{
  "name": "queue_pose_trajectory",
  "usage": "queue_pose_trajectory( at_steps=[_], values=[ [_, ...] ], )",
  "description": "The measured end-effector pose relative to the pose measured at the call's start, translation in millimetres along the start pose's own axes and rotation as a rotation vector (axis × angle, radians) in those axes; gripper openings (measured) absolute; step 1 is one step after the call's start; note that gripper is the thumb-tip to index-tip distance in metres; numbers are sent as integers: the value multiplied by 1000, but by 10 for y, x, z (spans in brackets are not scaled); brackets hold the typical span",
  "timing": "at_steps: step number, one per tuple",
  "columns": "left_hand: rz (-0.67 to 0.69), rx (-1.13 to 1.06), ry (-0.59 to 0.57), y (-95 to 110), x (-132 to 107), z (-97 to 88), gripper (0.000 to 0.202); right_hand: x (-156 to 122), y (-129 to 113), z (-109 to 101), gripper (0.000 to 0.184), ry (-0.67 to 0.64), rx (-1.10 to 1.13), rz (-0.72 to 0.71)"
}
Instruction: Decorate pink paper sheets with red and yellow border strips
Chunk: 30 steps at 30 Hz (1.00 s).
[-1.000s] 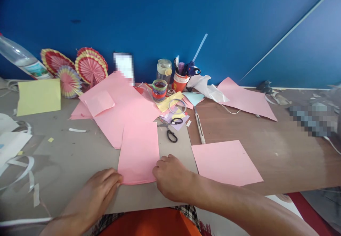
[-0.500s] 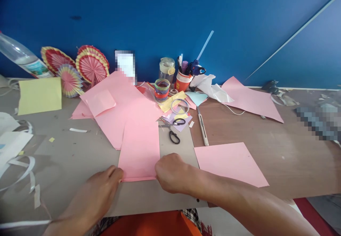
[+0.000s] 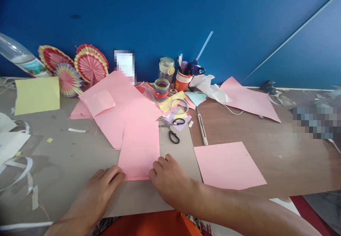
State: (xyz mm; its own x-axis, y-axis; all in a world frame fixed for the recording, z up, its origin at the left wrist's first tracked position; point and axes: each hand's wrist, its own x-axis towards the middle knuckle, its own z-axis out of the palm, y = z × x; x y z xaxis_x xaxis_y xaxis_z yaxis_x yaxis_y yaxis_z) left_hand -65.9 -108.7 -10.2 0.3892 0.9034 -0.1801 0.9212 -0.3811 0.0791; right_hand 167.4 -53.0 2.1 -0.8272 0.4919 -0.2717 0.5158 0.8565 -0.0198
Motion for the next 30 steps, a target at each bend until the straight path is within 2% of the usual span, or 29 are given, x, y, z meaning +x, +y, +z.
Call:
queue_pose_trajectory(
  at_steps=[4,7,10,14,20,24,30],
  values=[
    [147,55,263,-63,-88,108,34,-113,-15,100,18,188,56,-34],
    [206,96,346,-87,-110,132,34,-143,14,141,18,268,101,-18],
    [160,100,376,-67,-101,126,34,-140,38,164,15,284,83,-24],
    [122,109,348,-18,-87,91,34,-122,52,183,11,228,95,-25],
    [114,150,330,6,-68,54,36,-84,28,242,12,183,196,84],
    [158,127,413,-28,-50,59,33,-92,-2,251,9,205,174,98],
    [172,60,557,-104,-36,100,28,-65,36,194,8,306,94,98]
  ],
)
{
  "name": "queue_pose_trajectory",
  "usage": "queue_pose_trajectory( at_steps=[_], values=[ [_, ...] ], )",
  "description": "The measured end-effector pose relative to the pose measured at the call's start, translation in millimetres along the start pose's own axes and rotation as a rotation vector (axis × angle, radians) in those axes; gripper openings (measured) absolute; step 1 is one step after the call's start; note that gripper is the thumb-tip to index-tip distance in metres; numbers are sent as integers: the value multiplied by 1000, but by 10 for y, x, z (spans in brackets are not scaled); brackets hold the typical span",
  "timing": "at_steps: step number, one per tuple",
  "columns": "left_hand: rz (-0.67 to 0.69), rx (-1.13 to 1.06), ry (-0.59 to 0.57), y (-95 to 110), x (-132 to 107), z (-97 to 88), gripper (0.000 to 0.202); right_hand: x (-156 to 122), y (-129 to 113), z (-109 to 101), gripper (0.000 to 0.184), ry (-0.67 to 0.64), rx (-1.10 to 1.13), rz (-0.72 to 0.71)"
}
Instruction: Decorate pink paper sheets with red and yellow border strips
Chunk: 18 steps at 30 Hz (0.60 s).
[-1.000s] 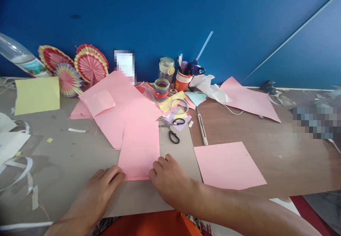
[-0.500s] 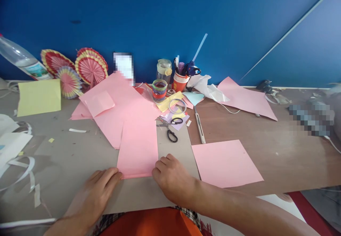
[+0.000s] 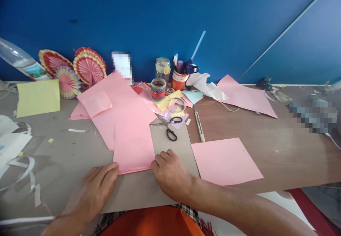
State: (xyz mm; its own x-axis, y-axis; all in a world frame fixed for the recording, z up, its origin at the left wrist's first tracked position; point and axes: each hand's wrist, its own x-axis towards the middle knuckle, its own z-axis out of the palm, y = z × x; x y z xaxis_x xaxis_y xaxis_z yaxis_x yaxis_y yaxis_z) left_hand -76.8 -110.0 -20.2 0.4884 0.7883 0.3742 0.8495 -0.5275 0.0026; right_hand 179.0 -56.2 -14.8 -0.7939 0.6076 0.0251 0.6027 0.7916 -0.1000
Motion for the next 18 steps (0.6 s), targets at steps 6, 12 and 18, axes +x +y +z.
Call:
queue_pose_trajectory(
  at_steps=[6,12,18],
  values=[
    [-84,-64,25,-23,-13,17,30,96,59,-76,14,114,-49,-7],
    [-50,27,-4,-27,-54,57,37,90,69,-128,17,167,-94,-78],
    [-58,61,-91,8,31,14,30,88,64,-128,15,151,-101,-92]
  ],
)
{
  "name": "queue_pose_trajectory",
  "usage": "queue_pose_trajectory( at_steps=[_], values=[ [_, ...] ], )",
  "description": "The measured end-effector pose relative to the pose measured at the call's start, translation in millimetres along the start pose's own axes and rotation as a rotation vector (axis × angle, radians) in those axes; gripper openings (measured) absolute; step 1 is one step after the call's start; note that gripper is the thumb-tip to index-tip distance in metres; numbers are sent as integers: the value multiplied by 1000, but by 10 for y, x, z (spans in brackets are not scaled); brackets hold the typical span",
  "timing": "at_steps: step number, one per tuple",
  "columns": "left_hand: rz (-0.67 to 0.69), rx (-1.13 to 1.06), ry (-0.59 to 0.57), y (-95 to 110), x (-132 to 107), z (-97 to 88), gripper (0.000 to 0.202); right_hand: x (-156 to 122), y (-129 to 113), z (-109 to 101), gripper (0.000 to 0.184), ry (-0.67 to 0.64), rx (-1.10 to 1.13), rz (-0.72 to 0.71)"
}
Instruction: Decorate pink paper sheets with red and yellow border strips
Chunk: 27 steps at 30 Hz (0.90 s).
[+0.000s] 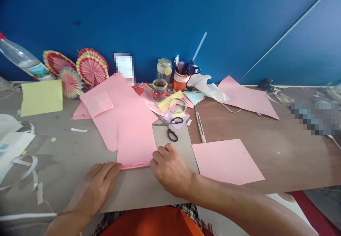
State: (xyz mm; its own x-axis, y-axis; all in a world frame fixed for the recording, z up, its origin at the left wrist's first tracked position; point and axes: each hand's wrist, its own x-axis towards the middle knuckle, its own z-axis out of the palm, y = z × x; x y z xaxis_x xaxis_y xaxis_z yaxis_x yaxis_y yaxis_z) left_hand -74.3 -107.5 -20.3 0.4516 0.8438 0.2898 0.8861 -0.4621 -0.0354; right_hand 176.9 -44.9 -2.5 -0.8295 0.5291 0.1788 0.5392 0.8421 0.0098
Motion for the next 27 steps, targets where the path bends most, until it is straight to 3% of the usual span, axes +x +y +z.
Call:
queue_pose_trajectory(
  at_steps=[8,13,20,27],
  values=[
    [-62,-155,20,-2,57,-80,21,48,22,-100,15,-11,63,22],
    [-92,-258,-9,-21,40,-109,25,28,42,-141,15,-73,88,9],
    [-248,-449,-53,-3,62,-139,24,2,58,-196,16,-64,105,20],
    [-241,-504,-129,-19,64,-209,22,4,104,-212,16,-83,104,-9]
  ],
)
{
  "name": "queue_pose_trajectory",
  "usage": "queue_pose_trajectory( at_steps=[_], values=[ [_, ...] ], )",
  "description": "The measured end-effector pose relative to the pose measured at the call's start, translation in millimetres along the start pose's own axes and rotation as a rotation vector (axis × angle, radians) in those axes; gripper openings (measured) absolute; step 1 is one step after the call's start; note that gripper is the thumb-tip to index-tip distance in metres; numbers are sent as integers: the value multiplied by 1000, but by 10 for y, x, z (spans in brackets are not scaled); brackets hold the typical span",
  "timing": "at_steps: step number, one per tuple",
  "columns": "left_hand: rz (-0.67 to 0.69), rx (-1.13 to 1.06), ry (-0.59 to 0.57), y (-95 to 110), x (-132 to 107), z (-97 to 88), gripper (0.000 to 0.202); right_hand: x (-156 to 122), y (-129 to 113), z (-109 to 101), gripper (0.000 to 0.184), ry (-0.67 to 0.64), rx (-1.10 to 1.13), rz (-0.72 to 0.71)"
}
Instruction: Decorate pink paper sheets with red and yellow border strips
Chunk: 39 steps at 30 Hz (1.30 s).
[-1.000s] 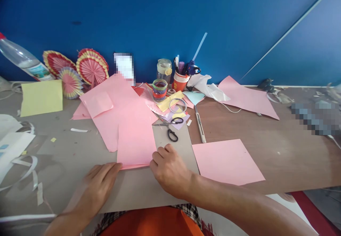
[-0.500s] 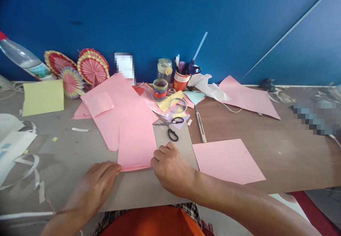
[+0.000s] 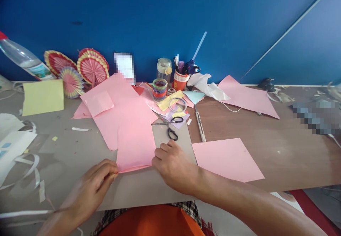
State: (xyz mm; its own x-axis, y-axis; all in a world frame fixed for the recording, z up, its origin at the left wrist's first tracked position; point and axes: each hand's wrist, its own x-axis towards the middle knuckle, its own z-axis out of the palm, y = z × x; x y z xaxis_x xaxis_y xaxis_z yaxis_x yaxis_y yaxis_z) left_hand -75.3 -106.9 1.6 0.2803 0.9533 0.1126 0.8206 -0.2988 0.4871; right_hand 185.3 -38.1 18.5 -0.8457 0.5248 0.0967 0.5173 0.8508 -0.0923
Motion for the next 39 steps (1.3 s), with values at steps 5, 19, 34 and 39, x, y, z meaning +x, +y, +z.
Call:
queue_pose_trajectory(
  at_steps=[5,19,34,39],
  values=[
    [125,156,212,17,2,-48,17,5,13,-85,15,109,-38,-25],
    [74,437,86,-33,-123,239,18,-158,-144,319,15,129,-63,-117],
    [8,151,439,63,-143,124,30,-116,-128,404,17,280,-52,-85],
    [134,342,513,181,-65,290,22,-84,-147,437,9,260,-61,-81]
  ],
)
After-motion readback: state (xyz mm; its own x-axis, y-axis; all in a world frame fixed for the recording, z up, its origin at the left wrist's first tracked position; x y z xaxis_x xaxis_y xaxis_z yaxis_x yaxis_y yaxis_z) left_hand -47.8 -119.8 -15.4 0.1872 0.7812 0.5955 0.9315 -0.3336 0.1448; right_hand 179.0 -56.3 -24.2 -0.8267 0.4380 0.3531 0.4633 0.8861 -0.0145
